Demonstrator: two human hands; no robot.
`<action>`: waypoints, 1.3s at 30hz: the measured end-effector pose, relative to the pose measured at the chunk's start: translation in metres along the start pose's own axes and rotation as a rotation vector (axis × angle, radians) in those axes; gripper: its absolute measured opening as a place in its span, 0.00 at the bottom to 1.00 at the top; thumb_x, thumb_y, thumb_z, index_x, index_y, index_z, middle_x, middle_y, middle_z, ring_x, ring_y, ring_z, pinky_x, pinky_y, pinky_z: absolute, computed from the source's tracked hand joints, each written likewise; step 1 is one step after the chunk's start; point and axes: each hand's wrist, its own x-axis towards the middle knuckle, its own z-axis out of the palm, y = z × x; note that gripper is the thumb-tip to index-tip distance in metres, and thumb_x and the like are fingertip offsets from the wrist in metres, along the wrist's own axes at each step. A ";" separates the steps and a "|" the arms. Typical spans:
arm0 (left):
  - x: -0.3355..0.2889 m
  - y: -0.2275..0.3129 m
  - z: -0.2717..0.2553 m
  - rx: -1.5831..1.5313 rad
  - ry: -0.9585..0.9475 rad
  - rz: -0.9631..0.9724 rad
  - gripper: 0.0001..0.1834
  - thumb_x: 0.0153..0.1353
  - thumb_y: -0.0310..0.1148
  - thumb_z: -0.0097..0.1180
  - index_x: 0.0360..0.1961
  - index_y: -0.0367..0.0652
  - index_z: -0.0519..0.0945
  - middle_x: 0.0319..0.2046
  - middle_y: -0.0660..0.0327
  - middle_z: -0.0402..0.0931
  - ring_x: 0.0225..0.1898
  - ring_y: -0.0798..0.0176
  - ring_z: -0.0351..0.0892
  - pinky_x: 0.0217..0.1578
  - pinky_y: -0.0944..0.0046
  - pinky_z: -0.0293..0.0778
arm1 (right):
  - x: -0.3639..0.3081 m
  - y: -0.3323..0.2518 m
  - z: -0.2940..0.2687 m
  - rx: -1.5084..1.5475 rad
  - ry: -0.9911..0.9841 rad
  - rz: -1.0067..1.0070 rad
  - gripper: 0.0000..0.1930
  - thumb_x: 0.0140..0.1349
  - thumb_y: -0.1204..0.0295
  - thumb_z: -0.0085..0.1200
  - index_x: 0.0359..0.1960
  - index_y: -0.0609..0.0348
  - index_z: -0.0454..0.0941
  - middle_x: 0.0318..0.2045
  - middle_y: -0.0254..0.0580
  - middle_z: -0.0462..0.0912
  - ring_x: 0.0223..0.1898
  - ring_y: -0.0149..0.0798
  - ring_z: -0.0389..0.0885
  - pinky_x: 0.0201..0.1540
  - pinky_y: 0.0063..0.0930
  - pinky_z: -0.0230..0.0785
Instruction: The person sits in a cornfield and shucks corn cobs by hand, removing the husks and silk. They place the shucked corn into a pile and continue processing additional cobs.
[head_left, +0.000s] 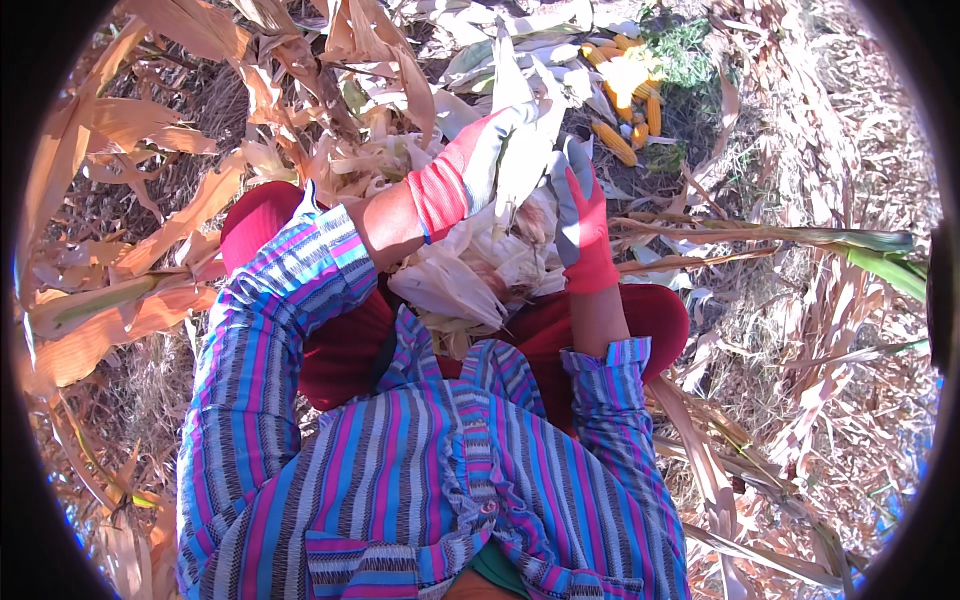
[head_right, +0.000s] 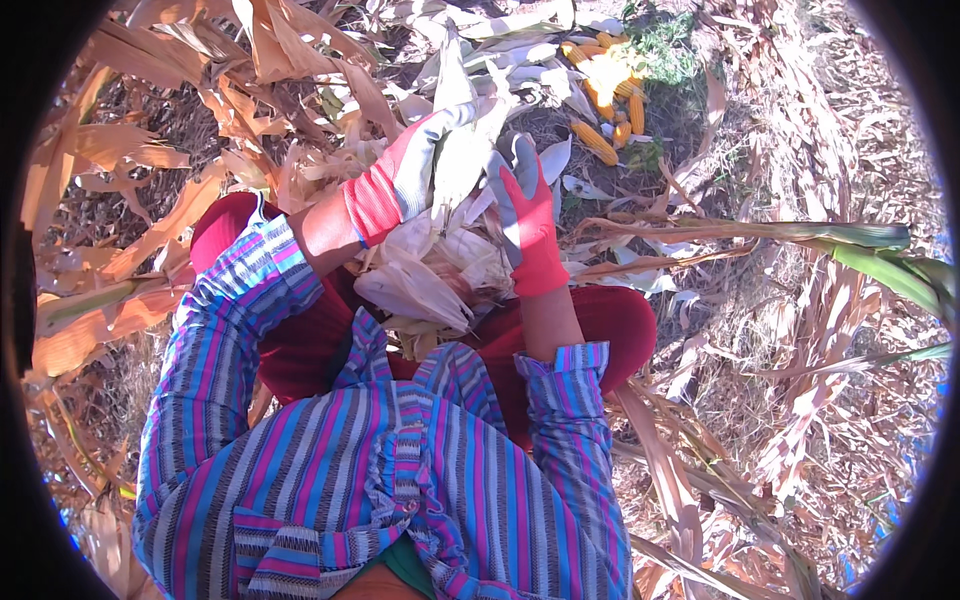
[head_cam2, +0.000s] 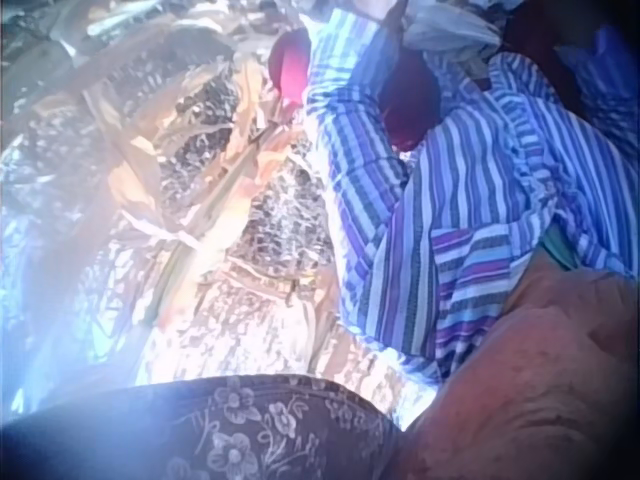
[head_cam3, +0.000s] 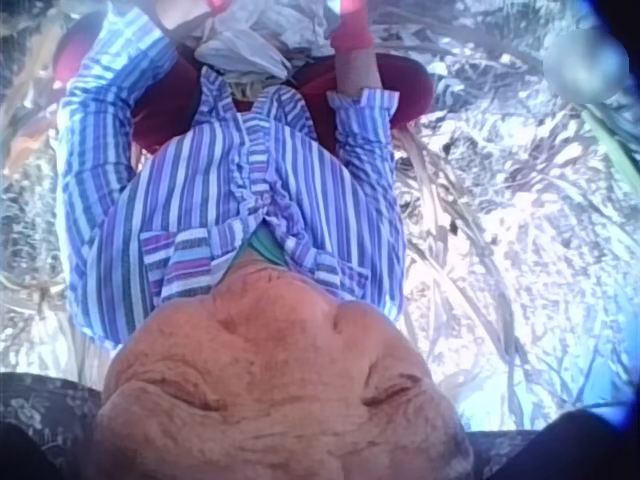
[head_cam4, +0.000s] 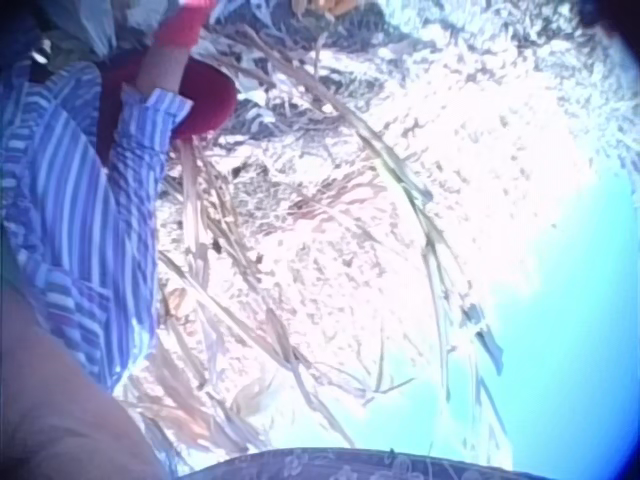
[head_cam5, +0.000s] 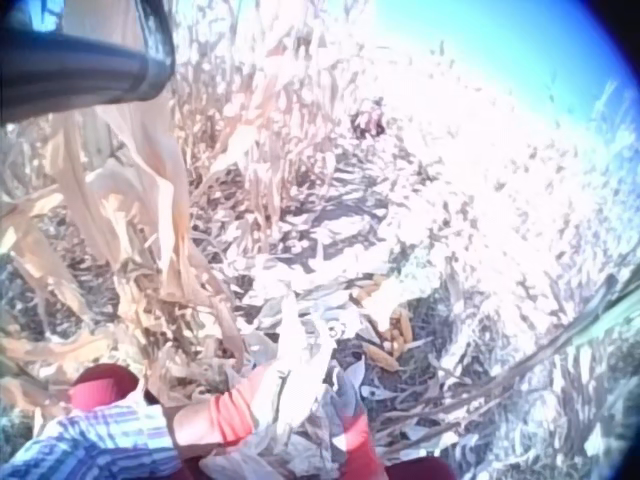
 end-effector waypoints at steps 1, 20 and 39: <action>-0.001 0.003 -0.002 -0.004 0.000 0.001 0.18 0.64 0.42 0.46 0.44 0.38 0.73 0.31 0.58 0.78 0.30 0.63 0.80 0.30 0.62 0.78 | 0.001 -0.003 0.002 0.108 0.034 0.062 0.26 0.62 0.66 0.52 0.61 0.61 0.61 0.51 0.40 0.71 0.53 0.34 0.69 0.57 0.28 0.60; -0.002 -0.013 -0.002 0.368 -0.025 0.075 0.13 0.63 0.36 0.50 0.43 0.39 0.78 0.34 0.62 0.79 0.34 0.70 0.78 0.35 0.71 0.74 | -0.002 0.027 -0.007 0.108 0.219 -0.080 0.10 0.63 0.70 0.51 0.43 0.61 0.75 0.30 0.30 0.76 0.29 0.20 0.71 0.32 0.15 0.64; 0.003 -0.012 -0.022 1.404 -0.177 0.615 0.25 0.51 0.36 0.58 0.51 0.41 0.71 0.42 0.54 0.74 0.41 0.57 0.76 0.42 0.62 0.72 | -0.024 -0.023 0.010 0.381 -0.398 0.368 0.14 0.67 0.65 0.44 0.24 0.60 0.68 0.17 0.29 0.67 0.16 0.23 0.63 0.18 0.15 0.54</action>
